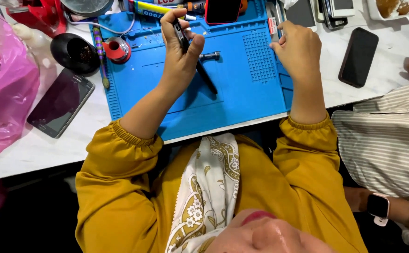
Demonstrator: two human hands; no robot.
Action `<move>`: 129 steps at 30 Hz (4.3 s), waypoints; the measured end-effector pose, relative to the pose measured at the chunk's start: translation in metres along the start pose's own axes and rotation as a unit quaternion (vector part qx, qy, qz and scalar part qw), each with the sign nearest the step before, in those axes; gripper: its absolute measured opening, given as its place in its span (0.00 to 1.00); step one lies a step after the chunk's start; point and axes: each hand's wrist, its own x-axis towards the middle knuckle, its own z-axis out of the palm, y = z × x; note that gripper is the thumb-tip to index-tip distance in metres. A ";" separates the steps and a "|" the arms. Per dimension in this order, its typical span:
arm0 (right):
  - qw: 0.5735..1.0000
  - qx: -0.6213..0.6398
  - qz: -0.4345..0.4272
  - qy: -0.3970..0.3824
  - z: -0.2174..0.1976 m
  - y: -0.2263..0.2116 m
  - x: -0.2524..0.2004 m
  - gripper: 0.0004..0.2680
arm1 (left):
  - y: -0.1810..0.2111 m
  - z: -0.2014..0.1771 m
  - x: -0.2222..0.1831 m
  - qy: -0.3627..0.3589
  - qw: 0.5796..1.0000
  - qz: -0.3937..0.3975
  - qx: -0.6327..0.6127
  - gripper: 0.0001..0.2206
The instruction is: Disassembling a mobile phone to access and remove internal components using a screwdriver and pry tools.
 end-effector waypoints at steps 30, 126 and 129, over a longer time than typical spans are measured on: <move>0.875 0.452 -0.001 0.171 -0.013 0.021 -0.001 0.06 | 0.014 -0.011 0.011 -0.031 0.997 -0.076 0.005 0.28; 0.854 0.458 -0.188 0.162 -0.034 -0.147 -0.059 0.03 | 0.009 -0.032 0.023 0.041 0.994 -0.059 -0.084 0.13; 0.863 0.432 -0.191 0.179 -0.027 -0.142 -0.064 0.02 | 0.001 -0.041 0.024 0.063 0.984 -0.136 -0.099 0.14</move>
